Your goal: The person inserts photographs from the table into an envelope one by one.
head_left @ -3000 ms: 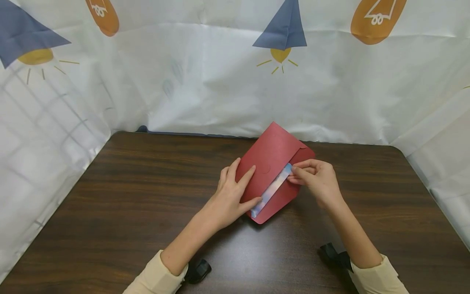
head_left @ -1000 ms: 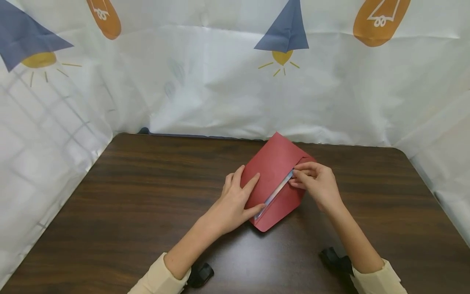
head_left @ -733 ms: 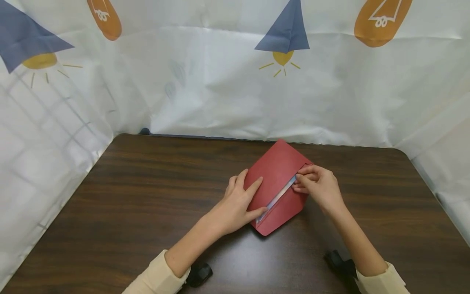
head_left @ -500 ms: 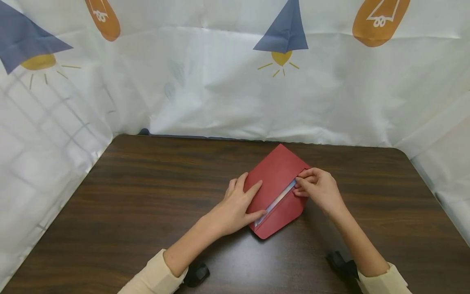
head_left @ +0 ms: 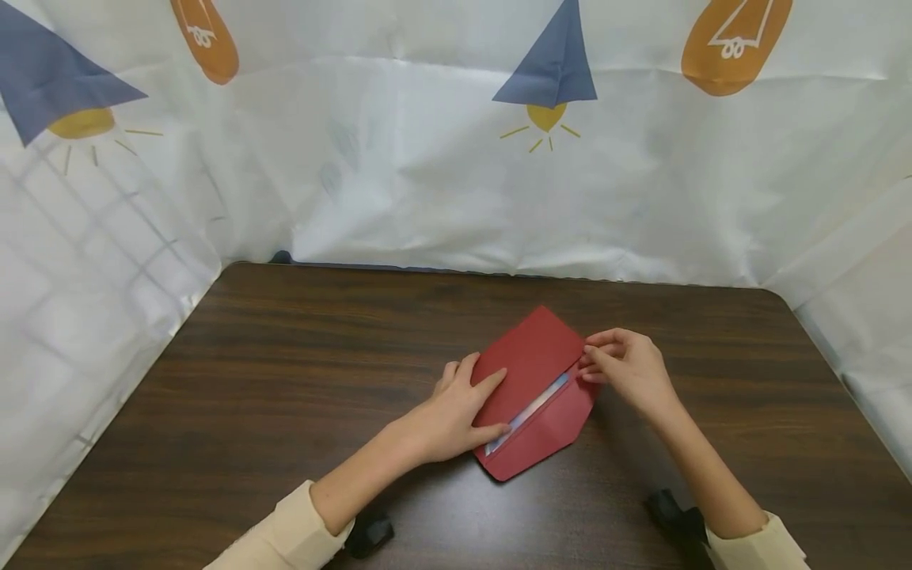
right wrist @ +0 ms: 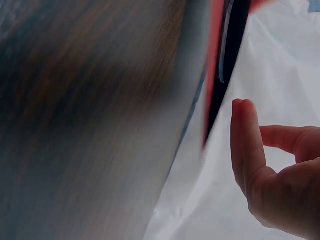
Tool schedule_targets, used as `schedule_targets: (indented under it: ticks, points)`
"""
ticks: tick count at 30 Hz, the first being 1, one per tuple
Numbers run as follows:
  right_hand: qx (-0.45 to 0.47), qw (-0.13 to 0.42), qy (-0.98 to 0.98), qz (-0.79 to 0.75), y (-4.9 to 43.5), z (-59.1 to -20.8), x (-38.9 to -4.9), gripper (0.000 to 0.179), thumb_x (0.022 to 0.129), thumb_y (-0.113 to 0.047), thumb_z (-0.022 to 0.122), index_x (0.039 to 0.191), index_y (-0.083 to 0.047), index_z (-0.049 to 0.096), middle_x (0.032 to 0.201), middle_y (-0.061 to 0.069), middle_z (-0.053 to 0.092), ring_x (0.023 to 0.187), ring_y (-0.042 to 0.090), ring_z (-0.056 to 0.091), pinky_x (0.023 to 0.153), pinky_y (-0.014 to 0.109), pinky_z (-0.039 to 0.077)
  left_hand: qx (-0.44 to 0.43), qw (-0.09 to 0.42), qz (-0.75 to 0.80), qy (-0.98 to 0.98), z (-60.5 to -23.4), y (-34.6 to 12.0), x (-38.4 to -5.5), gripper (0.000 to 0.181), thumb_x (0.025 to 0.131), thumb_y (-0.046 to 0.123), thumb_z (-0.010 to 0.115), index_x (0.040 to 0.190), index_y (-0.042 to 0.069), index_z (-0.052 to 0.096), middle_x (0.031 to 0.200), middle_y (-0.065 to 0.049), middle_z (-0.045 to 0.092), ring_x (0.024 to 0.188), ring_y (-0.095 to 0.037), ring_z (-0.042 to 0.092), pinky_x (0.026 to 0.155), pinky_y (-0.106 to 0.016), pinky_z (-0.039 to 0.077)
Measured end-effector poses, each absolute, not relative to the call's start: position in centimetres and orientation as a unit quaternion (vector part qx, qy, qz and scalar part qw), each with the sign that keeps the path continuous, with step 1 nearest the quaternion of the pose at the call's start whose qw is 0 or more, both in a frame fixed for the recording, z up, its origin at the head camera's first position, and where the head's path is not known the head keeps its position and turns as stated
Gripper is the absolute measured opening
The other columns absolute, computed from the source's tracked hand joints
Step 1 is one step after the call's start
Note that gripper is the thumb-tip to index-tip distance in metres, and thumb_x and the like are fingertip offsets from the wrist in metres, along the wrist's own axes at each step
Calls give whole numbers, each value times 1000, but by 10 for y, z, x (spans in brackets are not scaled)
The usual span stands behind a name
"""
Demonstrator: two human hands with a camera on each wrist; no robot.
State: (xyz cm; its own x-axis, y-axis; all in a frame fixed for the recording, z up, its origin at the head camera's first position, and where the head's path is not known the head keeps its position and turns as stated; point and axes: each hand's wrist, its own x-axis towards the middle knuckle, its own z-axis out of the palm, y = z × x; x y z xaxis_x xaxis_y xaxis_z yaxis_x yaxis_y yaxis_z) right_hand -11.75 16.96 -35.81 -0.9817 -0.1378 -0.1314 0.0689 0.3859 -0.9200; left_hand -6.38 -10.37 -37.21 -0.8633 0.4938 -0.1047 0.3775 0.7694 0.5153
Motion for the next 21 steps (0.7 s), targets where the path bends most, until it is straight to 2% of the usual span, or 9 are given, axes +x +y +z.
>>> schedule_targets:
  ticks: [10,21]
  points:
    - [-27,94,832,-546,176,-362,-121,34,107,-3,56,132,20,54,107,31,72,76,12,75,72,29,64,255,133,225,931,-378,-104,-64,70,99,34,76,157,4,49,159,-29,35,135,-43,40,105,-57,48]
    - [-32,90,850,-519,180,-362,-119,32,107,-2,54,131,19,55,111,34,71,78,15,75,72,29,64,263,151,203,931,-378,-104,-67,72,99,39,76,157,5,49,161,-29,35,145,-45,35,119,-66,32]
